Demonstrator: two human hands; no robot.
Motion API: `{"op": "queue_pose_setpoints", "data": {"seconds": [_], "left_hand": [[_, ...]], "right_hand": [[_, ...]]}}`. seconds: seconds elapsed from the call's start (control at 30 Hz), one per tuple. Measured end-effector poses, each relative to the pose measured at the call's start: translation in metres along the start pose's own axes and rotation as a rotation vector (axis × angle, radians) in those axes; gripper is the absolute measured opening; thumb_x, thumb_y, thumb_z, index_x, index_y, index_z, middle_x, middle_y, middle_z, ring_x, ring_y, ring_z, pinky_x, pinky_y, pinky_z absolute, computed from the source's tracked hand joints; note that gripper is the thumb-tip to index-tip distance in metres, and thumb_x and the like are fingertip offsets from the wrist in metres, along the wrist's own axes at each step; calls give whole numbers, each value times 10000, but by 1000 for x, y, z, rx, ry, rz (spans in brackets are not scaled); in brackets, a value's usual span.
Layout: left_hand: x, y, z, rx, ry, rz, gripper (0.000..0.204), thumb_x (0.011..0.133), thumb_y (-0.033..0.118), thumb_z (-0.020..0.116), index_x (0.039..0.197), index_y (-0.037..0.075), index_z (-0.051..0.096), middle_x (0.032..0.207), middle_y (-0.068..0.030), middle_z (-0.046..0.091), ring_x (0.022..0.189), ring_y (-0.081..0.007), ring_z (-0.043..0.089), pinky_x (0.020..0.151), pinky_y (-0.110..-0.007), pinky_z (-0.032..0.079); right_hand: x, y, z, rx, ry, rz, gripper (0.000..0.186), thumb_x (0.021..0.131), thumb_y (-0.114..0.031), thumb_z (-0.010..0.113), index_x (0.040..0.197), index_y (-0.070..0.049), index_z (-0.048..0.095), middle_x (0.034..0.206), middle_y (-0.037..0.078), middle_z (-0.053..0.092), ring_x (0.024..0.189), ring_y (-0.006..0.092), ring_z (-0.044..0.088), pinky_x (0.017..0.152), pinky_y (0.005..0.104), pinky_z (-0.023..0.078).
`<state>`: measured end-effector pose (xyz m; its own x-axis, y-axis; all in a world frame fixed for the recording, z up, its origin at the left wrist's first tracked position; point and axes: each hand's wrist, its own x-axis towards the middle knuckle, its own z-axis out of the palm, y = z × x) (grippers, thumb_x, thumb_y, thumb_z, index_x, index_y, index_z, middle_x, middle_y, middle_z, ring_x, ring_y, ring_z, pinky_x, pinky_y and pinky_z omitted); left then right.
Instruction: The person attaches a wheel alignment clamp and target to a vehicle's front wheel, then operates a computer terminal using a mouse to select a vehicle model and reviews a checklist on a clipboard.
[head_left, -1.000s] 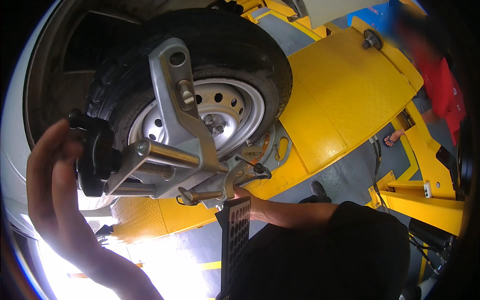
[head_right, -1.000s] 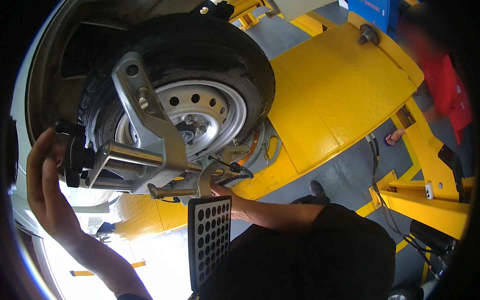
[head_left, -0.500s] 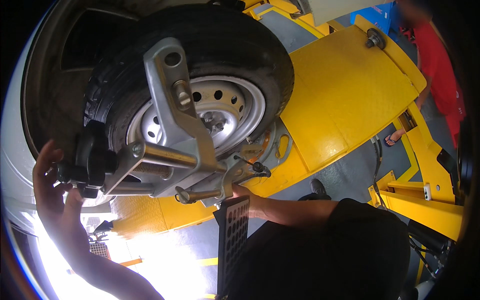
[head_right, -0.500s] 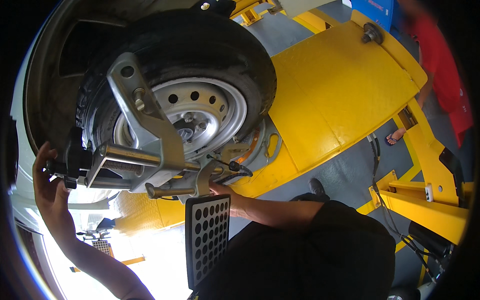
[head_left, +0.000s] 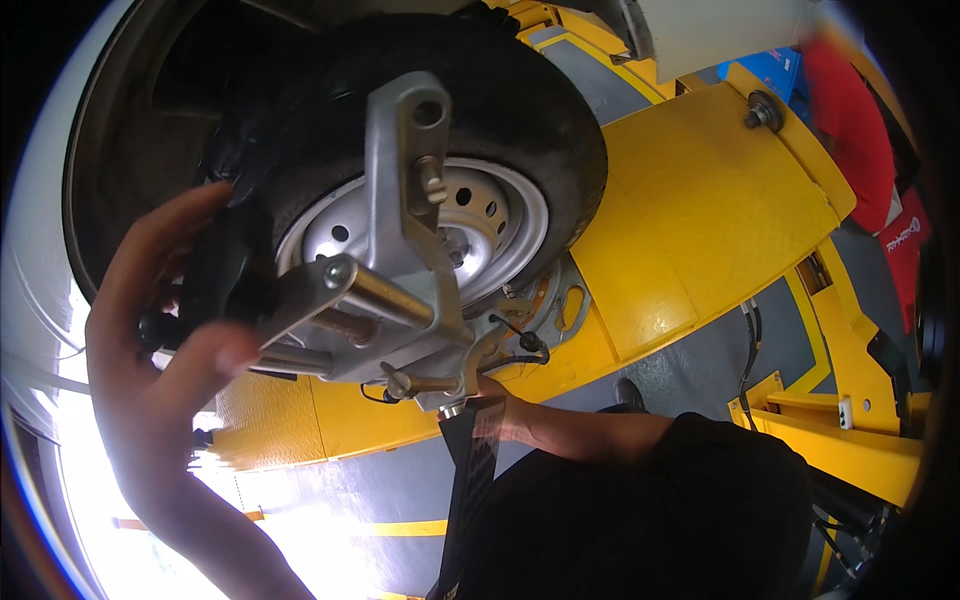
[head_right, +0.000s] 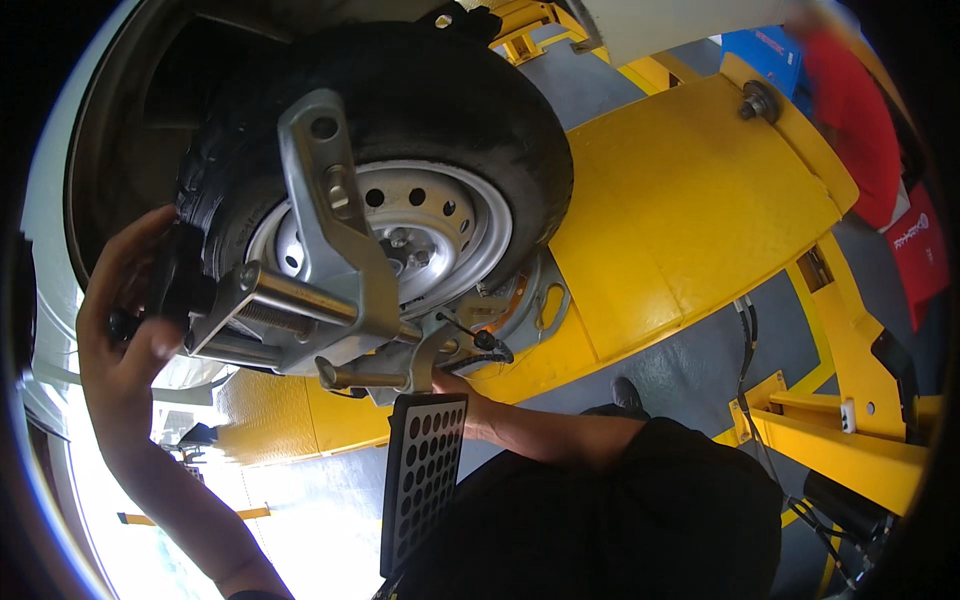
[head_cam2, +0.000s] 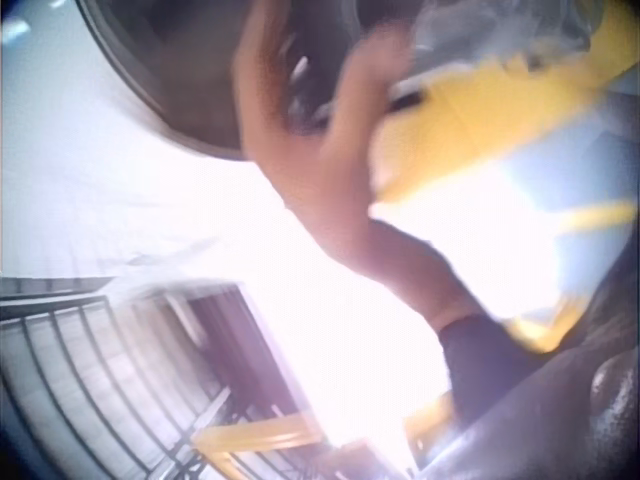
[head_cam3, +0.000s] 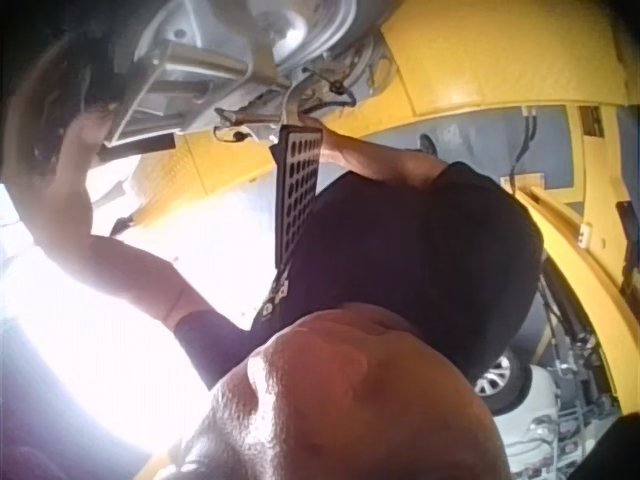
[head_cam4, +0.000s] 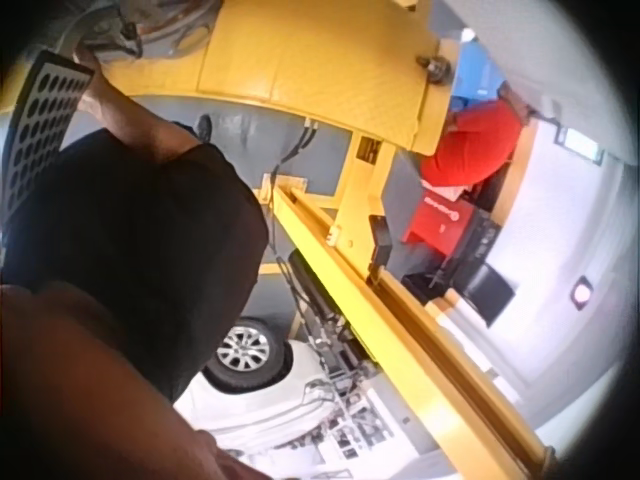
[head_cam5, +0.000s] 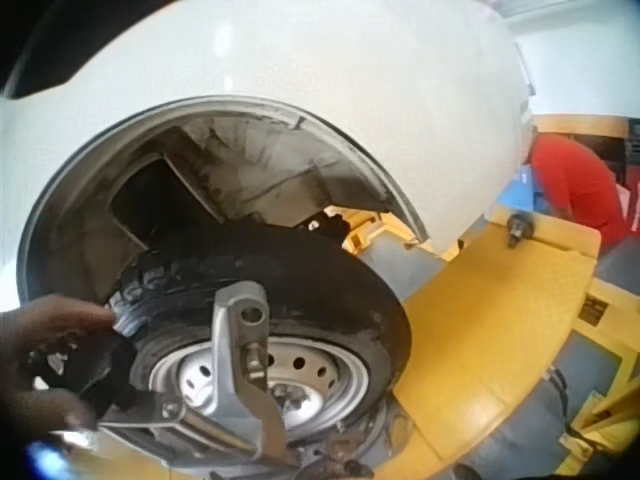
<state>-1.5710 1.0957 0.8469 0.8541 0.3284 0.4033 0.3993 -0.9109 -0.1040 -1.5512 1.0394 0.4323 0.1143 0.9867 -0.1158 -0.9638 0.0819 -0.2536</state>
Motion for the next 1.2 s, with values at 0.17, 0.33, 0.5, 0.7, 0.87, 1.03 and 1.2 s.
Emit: {"op": "queue_pose_setpoints", "data": {"seconds": [0.17,0.33,0.5,0.7,0.87,1.03,1.2], "left_hand": [[5,-90,4,-20,341,45,571,907,532,615,1312,131,641,1211,-125,689,995,-234,686,853,-343,529],[-32,-13,-19,-91,108,71,575,930,550,544,1341,156,623,1189,-125,677,1018,-225,651,842,-329,521],[-7,31,20,54,95,112,811,761,671,642,1365,133,591,1301,-143,618,1127,-298,643,981,-427,523],[-7,-65,-1,-117,161,202,1033,704,644,757,1541,185,364,1529,-110,437,1319,-332,516,1062,-489,467],[-28,-50,-26,-78,207,141,533,971,421,542,1431,153,522,1390,-119,594,1265,-325,572,1023,-454,496],[-11,33,43,-258,191,279,682,852,534,617,1396,129,542,1324,-162,622,1199,-330,619,1023,-447,501],[1,-2,37,-386,165,405,777,711,439,827,1334,71,544,1319,-199,575,1195,-327,600,974,-408,532]], "right_hand": [[-3,-2,7,-64,69,9,723,900,-703,570,1288,-94,588,1158,92,652,1032,190,656,817,378,569],[-5,7,16,-101,41,-18,685,912,-647,597,1304,-85,582,1173,99,652,1016,191,660,827,381,567],[2,-1,0,-192,41,-83,668,906,-613,629,1295,-71,587,1189,106,656,987,186,671,814,368,568],[9,10,2,58,0,10,590,915,-525,653,1284,-69,593,1177,107,672,980,186,686,796,345,565],[14,12,2,26,-54,-35,606,928,-523,632,1317,-64,564,1231,113,648,1035,189,663,852,355,551],[6,-9,-3,-80,-11,-137,602,941,-526,616,1325,-66,558,1235,103,640,1050,171,642,872,340,537],[8,7,1,-104,-10,-92,553,947,-515,625,1287,-80,588,1177,81,662,998,157,661,815,325,551]]}}
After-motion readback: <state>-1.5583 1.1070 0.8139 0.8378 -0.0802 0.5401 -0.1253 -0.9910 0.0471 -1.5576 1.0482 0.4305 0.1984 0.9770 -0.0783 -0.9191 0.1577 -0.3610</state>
